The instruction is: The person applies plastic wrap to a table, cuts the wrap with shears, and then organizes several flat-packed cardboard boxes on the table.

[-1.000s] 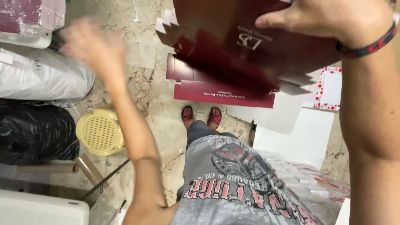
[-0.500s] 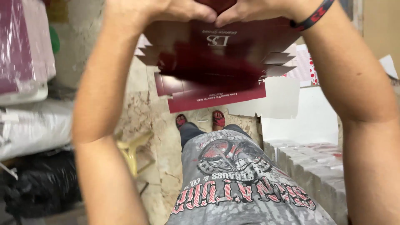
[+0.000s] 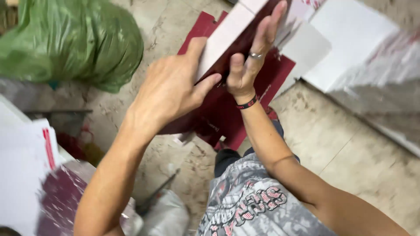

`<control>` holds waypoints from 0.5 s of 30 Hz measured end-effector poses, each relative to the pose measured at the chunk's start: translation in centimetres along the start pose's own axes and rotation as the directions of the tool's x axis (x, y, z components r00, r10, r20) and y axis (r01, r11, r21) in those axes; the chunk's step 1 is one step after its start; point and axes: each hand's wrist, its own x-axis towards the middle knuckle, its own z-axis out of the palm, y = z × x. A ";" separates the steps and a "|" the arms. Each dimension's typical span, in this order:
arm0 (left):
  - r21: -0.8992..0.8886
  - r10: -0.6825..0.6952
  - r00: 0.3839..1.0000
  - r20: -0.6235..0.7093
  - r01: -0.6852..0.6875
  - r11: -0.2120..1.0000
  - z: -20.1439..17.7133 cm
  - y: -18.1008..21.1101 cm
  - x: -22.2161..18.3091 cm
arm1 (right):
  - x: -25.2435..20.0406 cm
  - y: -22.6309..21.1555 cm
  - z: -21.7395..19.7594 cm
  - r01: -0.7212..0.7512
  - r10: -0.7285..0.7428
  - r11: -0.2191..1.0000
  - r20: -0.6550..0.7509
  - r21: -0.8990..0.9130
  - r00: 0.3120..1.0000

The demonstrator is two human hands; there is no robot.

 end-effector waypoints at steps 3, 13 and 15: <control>-0.053 -0.018 1.000 0.003 0.019 0.998 0.1 -0.1 0.0 | -3.3 3.7 0.4 -0.053 0.058 0.995 -0.051 0.083 0.997; -0.080 0.015 0.999 -0.044 -0.018 0.997 0.2 -0.3 -0.3 | -8.3 29.2 -0.1 -0.371 0.625 0.776 -0.546 0.510 0.558; -0.027 0.069 0.994 -0.080 -0.072 0.997 1.2 0.3 -0.4 | -0.9 17.2 0.3 -0.484 0.782 0.598 -0.332 0.639 0.528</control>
